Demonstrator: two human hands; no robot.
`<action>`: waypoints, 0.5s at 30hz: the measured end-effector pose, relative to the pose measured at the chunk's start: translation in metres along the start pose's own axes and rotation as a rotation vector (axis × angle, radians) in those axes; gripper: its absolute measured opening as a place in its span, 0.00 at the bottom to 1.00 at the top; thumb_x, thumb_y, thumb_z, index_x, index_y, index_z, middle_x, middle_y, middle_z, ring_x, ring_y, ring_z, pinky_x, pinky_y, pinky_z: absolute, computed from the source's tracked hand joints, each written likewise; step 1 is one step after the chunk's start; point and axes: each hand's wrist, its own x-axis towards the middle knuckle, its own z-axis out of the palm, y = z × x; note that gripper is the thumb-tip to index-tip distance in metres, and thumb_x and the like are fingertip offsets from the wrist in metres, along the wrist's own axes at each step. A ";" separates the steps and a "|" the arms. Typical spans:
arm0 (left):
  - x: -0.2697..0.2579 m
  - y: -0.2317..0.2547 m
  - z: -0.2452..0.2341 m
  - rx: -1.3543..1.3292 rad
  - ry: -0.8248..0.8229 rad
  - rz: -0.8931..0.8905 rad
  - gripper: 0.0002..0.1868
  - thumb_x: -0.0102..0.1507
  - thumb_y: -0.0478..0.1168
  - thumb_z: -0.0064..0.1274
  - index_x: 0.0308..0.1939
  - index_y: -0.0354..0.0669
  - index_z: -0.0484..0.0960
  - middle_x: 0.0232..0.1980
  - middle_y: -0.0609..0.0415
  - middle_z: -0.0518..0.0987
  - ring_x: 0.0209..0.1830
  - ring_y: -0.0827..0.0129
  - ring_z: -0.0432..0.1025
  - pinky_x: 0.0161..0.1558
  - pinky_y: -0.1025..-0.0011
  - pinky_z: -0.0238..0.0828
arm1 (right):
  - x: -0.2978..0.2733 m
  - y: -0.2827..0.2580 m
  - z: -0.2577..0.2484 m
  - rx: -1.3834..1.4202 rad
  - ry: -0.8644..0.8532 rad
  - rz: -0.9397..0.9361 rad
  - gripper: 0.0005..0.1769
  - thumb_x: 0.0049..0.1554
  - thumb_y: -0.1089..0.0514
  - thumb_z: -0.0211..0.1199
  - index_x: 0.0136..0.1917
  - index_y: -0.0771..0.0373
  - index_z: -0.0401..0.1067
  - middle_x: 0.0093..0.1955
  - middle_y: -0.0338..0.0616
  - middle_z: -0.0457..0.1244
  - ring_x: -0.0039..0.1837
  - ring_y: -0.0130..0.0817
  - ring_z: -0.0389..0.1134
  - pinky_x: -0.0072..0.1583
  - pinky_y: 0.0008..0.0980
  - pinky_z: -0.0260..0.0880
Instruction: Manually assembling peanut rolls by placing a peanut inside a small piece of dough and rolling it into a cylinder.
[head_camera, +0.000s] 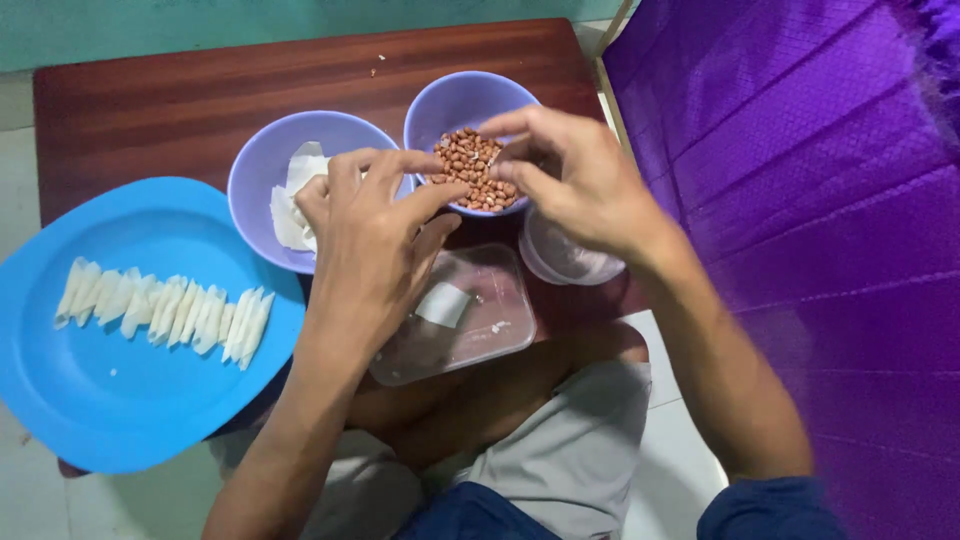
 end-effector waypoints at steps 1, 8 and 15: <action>-0.006 0.009 -0.008 0.002 0.001 0.001 0.15 0.58 0.36 0.64 0.50 0.51 0.88 0.60 0.58 0.76 0.58 0.57 0.61 0.59 0.50 0.46 | -0.010 -0.007 0.006 0.000 0.001 -0.002 0.20 0.57 0.73 0.59 0.64 0.72 0.70 0.46 0.47 0.69 0.43 0.28 0.70 0.44 0.22 0.71; -0.066 0.036 -0.011 -0.185 0.091 -0.108 0.11 0.62 0.37 0.62 0.49 0.46 0.85 0.48 0.59 0.79 0.45 0.68 0.67 0.55 0.65 0.52 | -0.075 -0.029 0.074 0.628 0.175 0.156 0.17 0.62 0.71 0.59 0.64 0.68 0.69 0.52 0.47 0.67 0.53 0.28 0.69 0.57 0.24 0.73; -0.105 0.019 0.023 -0.331 0.220 -0.151 0.06 0.66 0.42 0.62 0.47 0.56 0.88 0.40 0.67 0.86 0.42 0.70 0.76 0.47 0.68 0.56 | -0.101 -0.001 0.126 0.663 0.360 0.128 0.20 0.61 0.68 0.65 0.66 0.70 0.69 0.51 0.53 0.69 0.49 0.33 0.73 0.50 0.30 0.79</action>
